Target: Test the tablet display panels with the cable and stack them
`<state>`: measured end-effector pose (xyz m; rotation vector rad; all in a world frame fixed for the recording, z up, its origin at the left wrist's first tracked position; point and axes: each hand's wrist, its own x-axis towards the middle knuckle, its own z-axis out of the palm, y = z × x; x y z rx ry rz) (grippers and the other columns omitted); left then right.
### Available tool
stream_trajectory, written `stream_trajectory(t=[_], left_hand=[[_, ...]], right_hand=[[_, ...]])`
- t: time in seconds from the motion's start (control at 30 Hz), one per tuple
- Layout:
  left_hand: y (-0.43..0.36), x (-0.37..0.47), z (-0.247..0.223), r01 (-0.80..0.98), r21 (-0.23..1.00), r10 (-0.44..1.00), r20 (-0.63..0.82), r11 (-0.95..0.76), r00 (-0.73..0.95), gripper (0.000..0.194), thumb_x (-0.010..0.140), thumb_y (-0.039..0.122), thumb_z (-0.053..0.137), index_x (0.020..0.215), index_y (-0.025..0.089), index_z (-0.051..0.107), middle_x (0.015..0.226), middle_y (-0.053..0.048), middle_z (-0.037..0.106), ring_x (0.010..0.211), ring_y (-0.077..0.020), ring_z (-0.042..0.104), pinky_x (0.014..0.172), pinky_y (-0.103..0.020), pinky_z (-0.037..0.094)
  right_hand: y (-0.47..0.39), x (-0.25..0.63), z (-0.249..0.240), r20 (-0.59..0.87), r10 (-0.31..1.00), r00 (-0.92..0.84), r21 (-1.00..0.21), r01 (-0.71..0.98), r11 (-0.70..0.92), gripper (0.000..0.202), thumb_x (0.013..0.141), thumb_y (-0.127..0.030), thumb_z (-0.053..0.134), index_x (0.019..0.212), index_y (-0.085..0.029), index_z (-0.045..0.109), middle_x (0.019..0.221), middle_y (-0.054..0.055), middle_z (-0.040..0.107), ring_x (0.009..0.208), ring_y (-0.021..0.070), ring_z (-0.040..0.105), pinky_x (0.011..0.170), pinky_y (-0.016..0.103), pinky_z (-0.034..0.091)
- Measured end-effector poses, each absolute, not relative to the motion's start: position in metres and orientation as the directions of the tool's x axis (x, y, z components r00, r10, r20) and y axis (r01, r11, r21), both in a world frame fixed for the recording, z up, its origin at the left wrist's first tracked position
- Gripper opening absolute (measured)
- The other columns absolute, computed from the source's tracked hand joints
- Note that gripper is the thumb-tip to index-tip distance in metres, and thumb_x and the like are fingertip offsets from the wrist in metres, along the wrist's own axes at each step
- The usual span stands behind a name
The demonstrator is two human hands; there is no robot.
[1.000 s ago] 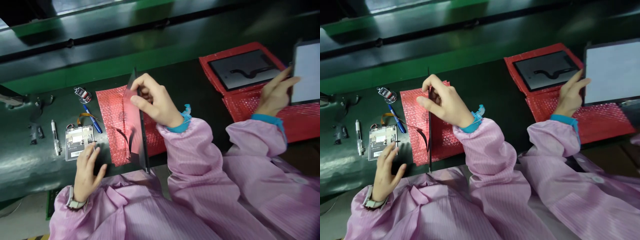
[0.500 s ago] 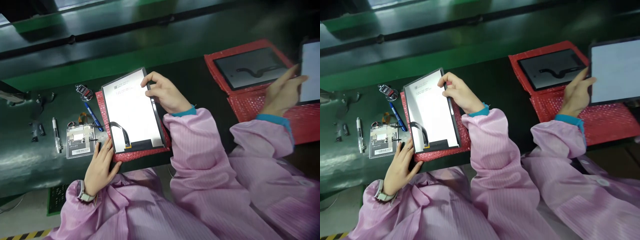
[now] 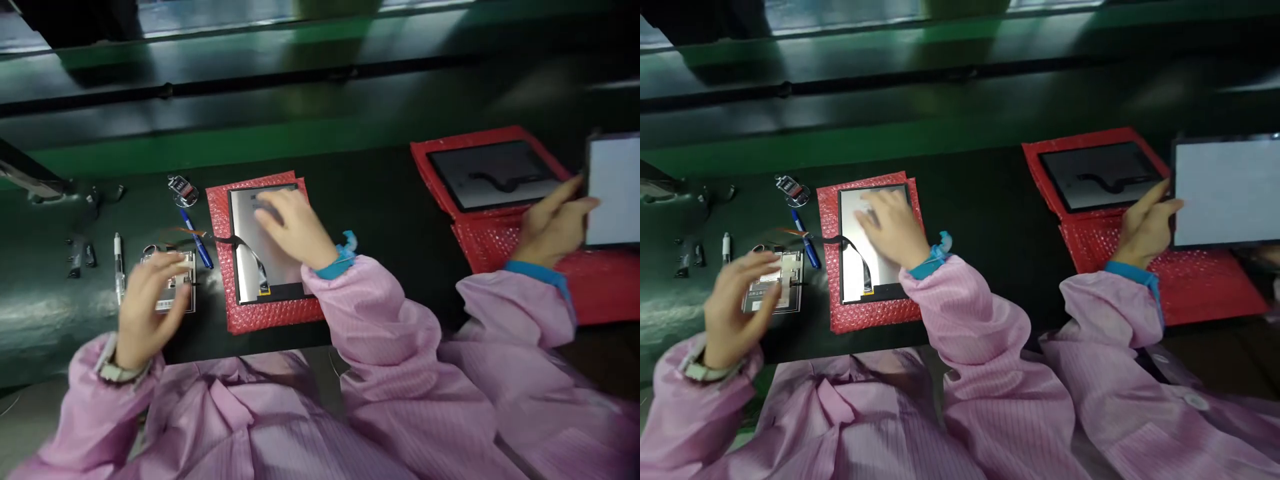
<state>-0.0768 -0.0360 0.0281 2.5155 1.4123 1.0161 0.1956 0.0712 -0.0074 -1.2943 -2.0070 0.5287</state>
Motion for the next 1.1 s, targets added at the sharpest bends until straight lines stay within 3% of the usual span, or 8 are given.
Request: stream_trajectory(t=[0.1,0.17,0.3,0.4,0.6,0.8,1.1], left_hand=[[0.01,-0.083,0.032,0.779,0.259,0.747,0.558,-0.572,0.362,0.025,0.099,0.024,0.054,0.12,0.017,0.064,0.119,-0.012,0.068,0.115,-0.0283,0.061,0.107,-0.047,0.044],[0.032,-0.082,0.025,0.767,0.231,0.767,0.442,-0.598,0.465,0.029,0.101,0.031,0.049,0.115,0.015,0.067,0.114,-0.013,0.07,0.109,-0.028,0.062,0.108,-0.049,0.042],[0.037,-0.074,0.004,0.736,0.234,0.769,0.28,-0.636,0.575,0.036,0.104,0.032,0.04,0.088,0.018,0.069,0.081,-0.006,0.067,0.084,-0.0224,0.06,0.105,-0.047,0.041],[0.026,-0.07,0.0,0.725,0.223,0.756,0.265,-0.652,0.599,0.037,0.104,0.029,0.039,0.077,0.019,0.062,0.072,-0.004,0.062,0.076,-0.0208,0.055,0.1,-0.045,0.04],[0.02,-0.067,0.0,0.666,0.143,0.667,0.352,-0.732,0.657,0.035,0.106,0.024,0.038,0.079,0.017,0.058,0.073,-0.003,0.062,0.074,-0.0197,0.053,0.093,-0.042,0.038],[0.022,-0.066,-0.007,0.672,0.085,0.656,0.337,-0.736,0.676,0.035,0.107,0.023,0.038,0.081,0.017,0.06,0.074,-0.003,0.062,0.075,-0.0198,0.052,0.094,-0.042,0.039],[0.024,-0.067,-0.011,0.657,0.038,0.615,0.395,-0.753,0.682,0.034,0.107,0.021,0.039,0.08,0.017,0.059,0.073,-0.002,0.061,0.074,-0.0197,0.052,0.094,-0.041,0.039]], right_hand=[[0.06,0.164,-0.011,0.316,0.811,-0.493,-0.737,0.41,0.537,0.035,0.105,-0.046,0.039,0.11,-0.024,0.066,0.122,0.008,0.067,0.12,0.0248,0.052,0.111,0.049,0.041],[0.054,0.15,-0.016,0.278,0.807,-0.521,-0.768,0.384,0.512,0.031,0.105,-0.041,0.041,0.099,-0.022,0.066,0.116,0.007,0.068,0.115,0.0237,0.05,0.109,0.047,0.041],[0.048,0.143,-0.022,0.231,0.8,-0.554,-0.77,0.399,0.499,0.024,0.101,-0.034,0.051,0.082,-0.021,0.058,0.104,0.007,0.067,0.105,0.0241,0.048,0.101,0.044,0.042],[0.045,0.145,-0.02,0.25,0.77,-0.587,-0.733,0.404,0.547,0.02,0.1,-0.029,0.049,0.084,-0.022,0.058,0.103,0.007,0.067,0.104,0.0243,0.048,0.098,0.044,0.041],[0.038,0.139,-0.017,0.258,0.735,-0.627,-0.642,0.458,0.615,0.014,0.094,-0.019,0.049,0.088,-0.021,0.062,0.102,0.007,0.07,0.105,0.0235,0.052,0.098,0.043,0.038],[0.037,0.136,-0.018,0.243,0.768,-0.592,-0.613,0.52,0.595,0.014,0.093,-0.021,0.057,0.081,-0.02,0.064,0.094,0.003,0.071,0.099,0.0208,0.053,0.096,0.039,0.035],[0.04,0.139,-0.019,0.239,0.765,-0.598,-0.605,0.524,0.599,0.018,0.099,-0.027,0.058,0.09,-0.021,0.073,0.099,0.002,0.074,0.102,0.0208,0.053,0.097,0.04,0.03]])
